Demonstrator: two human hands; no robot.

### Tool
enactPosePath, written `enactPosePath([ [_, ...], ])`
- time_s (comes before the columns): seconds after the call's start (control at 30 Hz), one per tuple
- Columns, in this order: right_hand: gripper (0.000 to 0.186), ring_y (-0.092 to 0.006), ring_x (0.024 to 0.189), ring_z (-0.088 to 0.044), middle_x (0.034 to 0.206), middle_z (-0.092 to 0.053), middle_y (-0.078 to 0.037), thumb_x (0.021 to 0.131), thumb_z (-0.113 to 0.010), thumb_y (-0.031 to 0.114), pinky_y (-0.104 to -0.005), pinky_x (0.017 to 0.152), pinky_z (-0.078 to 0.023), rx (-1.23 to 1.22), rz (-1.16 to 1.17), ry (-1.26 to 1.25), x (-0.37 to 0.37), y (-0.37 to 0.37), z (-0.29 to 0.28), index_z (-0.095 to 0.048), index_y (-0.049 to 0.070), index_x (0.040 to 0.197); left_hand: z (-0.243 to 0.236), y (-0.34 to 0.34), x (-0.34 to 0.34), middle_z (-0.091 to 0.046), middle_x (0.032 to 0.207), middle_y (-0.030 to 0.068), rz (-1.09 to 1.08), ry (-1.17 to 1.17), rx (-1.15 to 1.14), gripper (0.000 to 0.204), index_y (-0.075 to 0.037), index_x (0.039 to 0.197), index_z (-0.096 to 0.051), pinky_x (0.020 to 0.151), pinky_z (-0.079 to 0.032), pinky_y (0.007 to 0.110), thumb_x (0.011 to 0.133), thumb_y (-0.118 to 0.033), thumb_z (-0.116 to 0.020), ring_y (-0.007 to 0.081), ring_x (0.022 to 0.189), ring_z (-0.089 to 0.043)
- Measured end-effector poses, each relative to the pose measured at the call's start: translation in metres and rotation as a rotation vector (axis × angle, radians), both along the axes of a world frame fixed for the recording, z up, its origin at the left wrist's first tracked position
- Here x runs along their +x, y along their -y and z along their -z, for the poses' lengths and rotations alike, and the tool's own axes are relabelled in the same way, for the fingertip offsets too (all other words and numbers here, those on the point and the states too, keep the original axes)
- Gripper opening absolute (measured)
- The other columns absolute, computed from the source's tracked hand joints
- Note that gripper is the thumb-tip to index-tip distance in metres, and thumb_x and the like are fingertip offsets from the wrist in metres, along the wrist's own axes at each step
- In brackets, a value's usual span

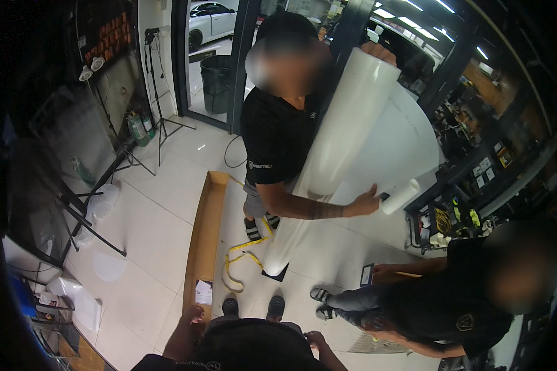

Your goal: The person applies a white vinyl wrap to the front bumper of a black car, smoothing it with a squeegee. They then roll up the remaining vinyl and place it inside the car, followed by measuring the hood with a tape measure.

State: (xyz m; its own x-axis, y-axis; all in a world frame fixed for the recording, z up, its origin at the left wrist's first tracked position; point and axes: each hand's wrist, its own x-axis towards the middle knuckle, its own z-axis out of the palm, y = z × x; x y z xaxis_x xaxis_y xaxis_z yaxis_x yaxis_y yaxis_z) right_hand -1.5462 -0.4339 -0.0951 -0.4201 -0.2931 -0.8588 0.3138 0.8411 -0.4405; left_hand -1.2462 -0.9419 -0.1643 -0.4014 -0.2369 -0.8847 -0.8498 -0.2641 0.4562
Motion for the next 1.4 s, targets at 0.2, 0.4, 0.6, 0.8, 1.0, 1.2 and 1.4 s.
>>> enactPosePath([
  [0.2,0.029,-0.0229,0.070,-0.067,0.091,-0.070,-0.009,0.095,-0.064,0.031,-0.0442,0.066,-0.051,-0.075,0.453,0.094,-0.037,0.038,-0.029,-0.060,0.015,0.119,-0.003,0.021,-0.017,-0.055,0.067,-0.0051,-0.132,-0.101,-0.063,0.014,-0.020,0.083,-0.058,0.044,-0.042,0.032,0.096,-0.020,-0.057,0.0094,0.051,-0.051],
  [0.4,0.035,-0.0228,0.077,-0.068,0.100,-0.070,-0.011,0.096,-0.062,0.031,-0.0466,0.074,-0.053,0.019,0.391,0.043,-0.039,0.053,-0.041,-0.058,0.012,0.125,-0.003,0.022,-0.011,-0.053,0.069,-0.0073,0.215,-0.188,-0.091,0.018,-0.023,0.081,-0.055,0.051,-0.042,0.030,0.098,-0.024,-0.056,0.0089,0.056,-0.052],
  [0.6,0.026,-0.0225,0.069,-0.065,0.087,-0.069,-0.011,0.094,-0.066,0.030,-0.0454,0.067,-0.053,0.030,0.348,0.125,-0.019,0.041,-0.023,-0.063,0.011,0.111,-0.002,-0.006,0.003,-0.058,0.074,-0.0068,-0.001,0.130,0.042,0.016,-0.022,0.085,-0.059,0.052,-0.043,0.032,0.099,-0.027,-0.054,0.0101,0.060,-0.057],
  [0.8,0.026,-0.0232,0.065,-0.065,0.080,-0.067,-0.010,0.094,-0.067,0.031,-0.0465,0.066,-0.052,0.037,0.364,0.130,-0.024,0.042,-0.015,-0.065,0.011,0.111,-0.009,-0.016,0.022,-0.071,0.086,-0.0004,0.273,0.066,-0.120,0.022,-0.016,0.109,-0.068,0.058,-0.052,0.036,0.097,-0.033,-0.061,0.0147,0.070,-0.068],
  [1.0,0.034,-0.0222,0.071,-0.067,0.091,-0.070,-0.009,0.093,-0.068,0.035,-0.0466,0.069,-0.052,0.005,0.295,0.097,-0.038,0.064,-0.027,-0.062,0.012,0.118,-0.021,-0.003,0.019,-0.071,0.087,-0.0010,-0.065,0.138,-0.051,0.023,-0.018,0.112,-0.067,0.061,-0.052,0.036,0.097,-0.034,-0.062,0.0148,0.069,-0.067],
  [1.2,0.033,-0.0206,0.070,-0.067,0.089,-0.070,-0.007,0.096,-0.064,0.034,-0.0420,0.066,-0.051,-0.064,0.272,0.075,-0.039,0.079,-0.027,-0.062,0.012,0.120,-0.019,0.010,0.020,-0.063,0.075,0.0025,-0.104,-0.033,-0.010,0.017,-0.013,0.089,-0.064,0.047,-0.048,0.035,0.096,-0.023,-0.052,0.0157,0.060,-0.060],
  [1.4,0.034,-0.0191,0.062,-0.065,0.083,-0.070,-0.009,0.093,-0.069,0.035,-0.0329,0.049,-0.050,-0.034,0.260,0.029,-0.030,0.084,-0.024,-0.064,0.009,0.115,-0.018,0.014,0.028,-0.060,0.073,-0.0002,-0.404,-0.045,0.221,0.018,-0.015,0.086,-0.062,0.047,-0.047,0.036,0.098,-0.021,-0.050,0.0170,0.058,-0.059],
])
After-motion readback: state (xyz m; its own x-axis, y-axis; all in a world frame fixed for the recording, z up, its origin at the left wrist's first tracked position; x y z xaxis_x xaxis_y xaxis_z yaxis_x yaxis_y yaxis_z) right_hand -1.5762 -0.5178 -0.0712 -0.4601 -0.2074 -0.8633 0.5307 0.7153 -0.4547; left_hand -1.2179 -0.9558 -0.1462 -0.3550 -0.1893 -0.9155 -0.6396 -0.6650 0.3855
